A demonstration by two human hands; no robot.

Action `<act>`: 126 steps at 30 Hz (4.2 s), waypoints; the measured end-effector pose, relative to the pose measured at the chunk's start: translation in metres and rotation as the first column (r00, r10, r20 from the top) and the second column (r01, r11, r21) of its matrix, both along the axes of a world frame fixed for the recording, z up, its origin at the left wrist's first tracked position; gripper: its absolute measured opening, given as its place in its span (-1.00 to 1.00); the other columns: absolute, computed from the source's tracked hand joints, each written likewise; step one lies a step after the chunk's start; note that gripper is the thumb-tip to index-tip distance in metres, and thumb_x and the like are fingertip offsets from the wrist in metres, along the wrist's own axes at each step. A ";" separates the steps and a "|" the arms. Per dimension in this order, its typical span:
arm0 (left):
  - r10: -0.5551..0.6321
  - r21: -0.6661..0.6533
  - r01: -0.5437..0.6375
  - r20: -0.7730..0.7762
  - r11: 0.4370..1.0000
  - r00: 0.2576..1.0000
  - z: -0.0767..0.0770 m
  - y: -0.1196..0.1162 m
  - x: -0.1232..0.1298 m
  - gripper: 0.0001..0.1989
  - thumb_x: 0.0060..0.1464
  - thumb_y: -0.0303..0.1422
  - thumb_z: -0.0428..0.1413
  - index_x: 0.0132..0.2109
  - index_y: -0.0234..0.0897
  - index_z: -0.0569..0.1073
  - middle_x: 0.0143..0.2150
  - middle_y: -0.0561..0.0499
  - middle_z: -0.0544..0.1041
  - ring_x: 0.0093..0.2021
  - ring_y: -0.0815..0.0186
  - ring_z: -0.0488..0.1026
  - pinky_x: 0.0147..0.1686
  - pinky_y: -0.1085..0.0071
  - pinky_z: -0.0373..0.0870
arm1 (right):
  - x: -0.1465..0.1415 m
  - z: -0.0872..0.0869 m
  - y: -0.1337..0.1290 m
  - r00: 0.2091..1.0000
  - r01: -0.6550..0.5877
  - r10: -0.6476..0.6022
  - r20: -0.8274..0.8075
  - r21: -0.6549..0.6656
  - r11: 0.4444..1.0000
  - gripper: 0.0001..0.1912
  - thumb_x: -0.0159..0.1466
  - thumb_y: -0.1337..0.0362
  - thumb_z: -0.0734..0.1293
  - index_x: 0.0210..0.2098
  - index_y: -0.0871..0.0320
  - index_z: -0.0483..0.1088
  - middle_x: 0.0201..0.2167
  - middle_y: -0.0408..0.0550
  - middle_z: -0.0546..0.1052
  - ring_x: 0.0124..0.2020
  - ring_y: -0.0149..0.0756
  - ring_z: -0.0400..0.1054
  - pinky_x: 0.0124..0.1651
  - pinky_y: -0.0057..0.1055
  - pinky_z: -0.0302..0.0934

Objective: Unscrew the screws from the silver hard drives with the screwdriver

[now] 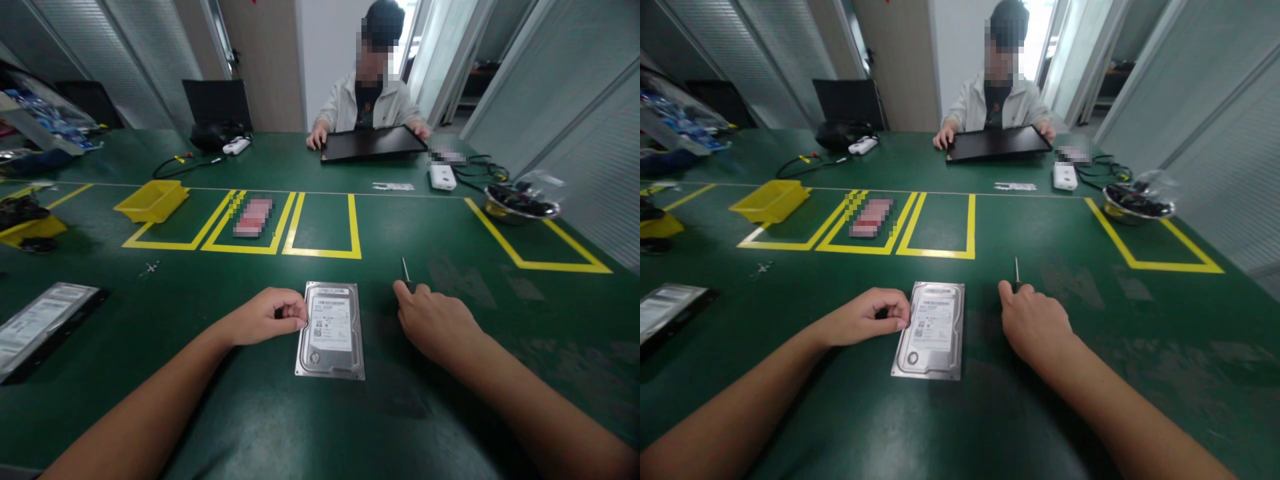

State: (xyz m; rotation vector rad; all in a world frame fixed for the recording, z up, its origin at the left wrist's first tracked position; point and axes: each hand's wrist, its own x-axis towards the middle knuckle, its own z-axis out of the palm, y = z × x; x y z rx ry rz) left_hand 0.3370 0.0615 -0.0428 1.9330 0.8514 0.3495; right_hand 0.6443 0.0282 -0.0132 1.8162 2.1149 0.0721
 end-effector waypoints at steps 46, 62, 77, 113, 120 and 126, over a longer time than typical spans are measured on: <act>0.056 0.151 -0.046 -0.057 0.987 0.997 0.005 -0.011 0.002 -0.80 0.29 -0.30 0.00 -0.26 -0.32 0.39 -0.34 0.03 0.41 -0.37 0.39 0.31 -0.35 0.48 0.23 | -0.001 0.006 0.002 0.999 -0.046 0.046 0.006 0.009 0.999 -0.73 0.35 0.25 0.14 -0.01 0.14 0.32 -0.28 0.11 0.49 -0.31 0.01 0.49 -0.43 -0.29 0.23; 0.035 0.055 -0.034 -0.015 0.998 0.999 -0.002 -0.007 -0.007 -0.80 0.27 -0.28 0.04 -0.17 -0.33 0.47 -0.32 0.02 0.43 -0.37 0.40 0.31 -0.36 0.49 0.24 | 0.000 0.006 0.002 0.999 -0.046 0.046 0.000 0.002 0.999 -0.71 0.34 0.25 0.15 0.02 0.15 0.30 -0.27 0.10 0.50 -0.30 0.01 0.50 -0.41 -0.28 0.26; -0.005 0.104 0.006 -0.012 0.995 1.000 -0.001 -0.008 -0.001 -0.85 0.26 -0.34 0.06 -0.19 -0.32 0.48 -0.27 0.00 0.43 -0.34 0.41 0.34 -0.35 0.50 0.27 | -0.001 0.007 0.001 0.999 -0.052 0.052 0.009 -0.001 0.999 -0.70 0.34 0.25 0.14 0.03 0.15 0.28 -0.29 0.08 0.51 -0.31 0.00 0.50 -0.43 -0.30 0.22; -0.001 0.234 0.001 -0.003 0.972 1.000 -0.007 -0.004 -0.001 -0.84 0.25 -0.32 0.10 -0.20 -0.30 0.54 -0.27 0.00 0.51 -0.27 0.38 0.46 -0.24 0.49 0.35 | 0.001 0.006 0.002 0.998 -0.057 0.057 -0.005 0.000 0.998 -0.72 0.33 0.27 0.15 0.01 0.16 0.30 -0.30 0.09 0.53 -0.32 0.02 0.51 -0.43 -0.26 0.26; -0.022 0.252 0.009 0.051 0.968 0.998 -0.008 -0.005 -0.003 -0.87 0.22 -0.34 0.15 -0.22 -0.30 0.56 -0.26 -0.01 0.55 -0.24 0.38 0.50 -0.22 0.50 0.37 | 0.001 0.006 0.001 0.998 -0.063 0.063 0.001 -0.003 0.998 -0.73 0.34 0.25 0.16 -0.01 0.15 0.31 -0.30 0.09 0.53 -0.32 0.02 0.51 -0.43 -0.25 0.27; -0.037 0.296 0.009 0.089 0.955 0.995 -0.010 -0.003 -0.005 -0.90 0.18 -0.38 0.19 -0.19 -0.28 0.60 -0.27 -0.02 0.58 -0.25 0.39 0.53 -0.25 0.53 0.40 | 0.000 0.007 -0.001 0.997 -0.071 0.071 0.014 0.007 0.997 -0.70 0.33 0.25 0.19 0.03 0.17 0.30 -0.29 0.10 0.53 -0.31 0.02 0.51 -0.42 -0.27 0.26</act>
